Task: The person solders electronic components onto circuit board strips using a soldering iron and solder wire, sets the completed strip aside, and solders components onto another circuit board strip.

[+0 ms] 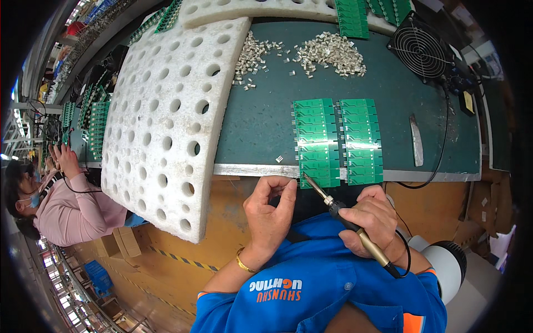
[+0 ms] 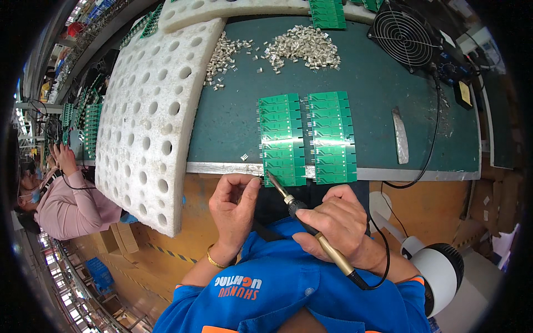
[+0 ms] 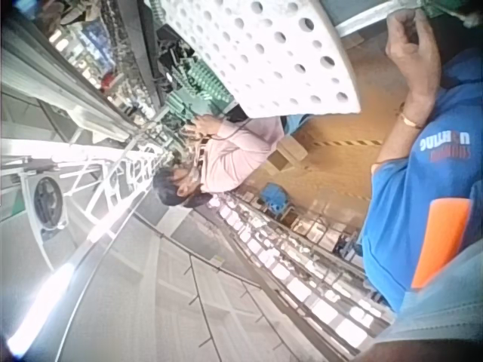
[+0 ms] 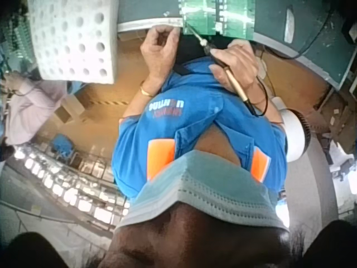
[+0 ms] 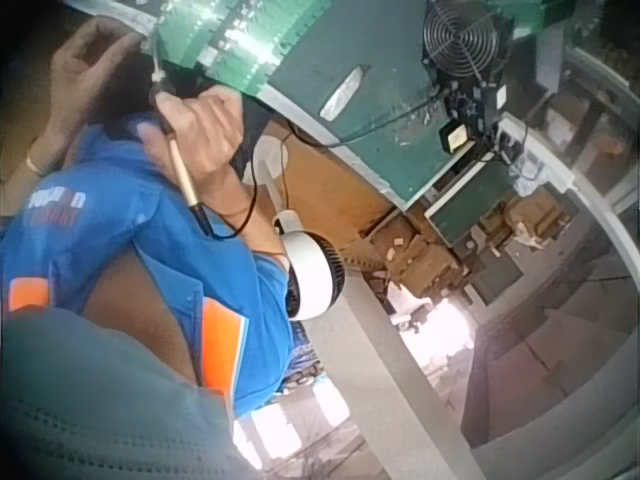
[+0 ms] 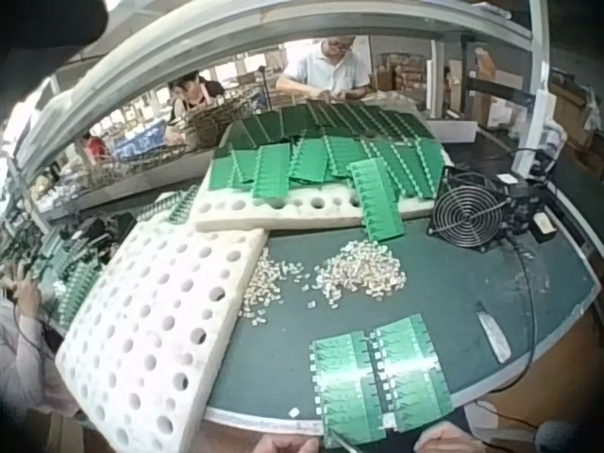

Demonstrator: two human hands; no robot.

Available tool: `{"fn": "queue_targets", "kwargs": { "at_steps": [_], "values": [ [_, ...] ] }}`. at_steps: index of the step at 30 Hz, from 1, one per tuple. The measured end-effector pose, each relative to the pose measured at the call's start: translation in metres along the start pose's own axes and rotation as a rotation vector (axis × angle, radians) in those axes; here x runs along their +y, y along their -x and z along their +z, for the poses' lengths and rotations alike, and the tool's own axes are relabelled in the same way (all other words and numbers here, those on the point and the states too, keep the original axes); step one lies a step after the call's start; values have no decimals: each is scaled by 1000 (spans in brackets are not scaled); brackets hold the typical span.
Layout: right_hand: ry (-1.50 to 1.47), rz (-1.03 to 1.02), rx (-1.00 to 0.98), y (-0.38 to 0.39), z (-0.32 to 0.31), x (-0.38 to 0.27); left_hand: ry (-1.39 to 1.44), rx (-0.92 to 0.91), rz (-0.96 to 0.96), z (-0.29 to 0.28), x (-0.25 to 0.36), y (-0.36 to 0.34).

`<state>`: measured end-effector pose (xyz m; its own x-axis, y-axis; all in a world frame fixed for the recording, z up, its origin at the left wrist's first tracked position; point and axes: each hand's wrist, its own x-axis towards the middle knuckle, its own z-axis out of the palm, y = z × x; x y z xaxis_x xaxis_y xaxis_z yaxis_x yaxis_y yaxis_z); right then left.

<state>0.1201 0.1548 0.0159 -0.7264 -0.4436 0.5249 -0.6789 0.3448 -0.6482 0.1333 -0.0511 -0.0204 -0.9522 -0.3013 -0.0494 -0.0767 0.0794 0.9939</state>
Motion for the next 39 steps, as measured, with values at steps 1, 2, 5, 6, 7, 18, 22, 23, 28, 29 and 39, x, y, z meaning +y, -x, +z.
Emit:
{"fn": "queue_targets", "kwargs": {
  "at_steps": [1, 2, 5, 6, 7, 18, 22, 23, 28, 29, 39],
  "values": [
    [-2, 4, 3, 0, 0, 0, 6, 3, 2, 0, 0, 0],
    [-4, 7, 7, 1, 0, 1, 6, 2, 1, 0, 0, 0],
    [-11, 13, 11, -1, -1, 2, -8, -2, -2, 0, 1, 0],
    [-12, 13, 11, -1, 0, 2, -22, -3, 10, -1, 0, -1],
    [-22, 18, 21, -2, 0, 2, -35, -4, 21, -1, -1, -1],
    [-75, 62, 74, -6, 0, 5, -25, 7, 5, 0, 1, -1],
    [-24, 20, 46, -5, 2, 2, -32, 8, 7, 0, 0, 0],
    [-17, 15, 43, -5, 2, 2, -32, 6, 7, 0, 0, 0],
    [-18, 10, 42, -5, 1, 3, -42, 6, 6, -1, 0, 0],
    [-27, 9, 50, -5, 1, 3, -44, 7, 7, -1, 1, 0],
    [-51, 23, 87, -4, -3, 5, -24, 15, -9, 1, 2, 0]
  ]
}}
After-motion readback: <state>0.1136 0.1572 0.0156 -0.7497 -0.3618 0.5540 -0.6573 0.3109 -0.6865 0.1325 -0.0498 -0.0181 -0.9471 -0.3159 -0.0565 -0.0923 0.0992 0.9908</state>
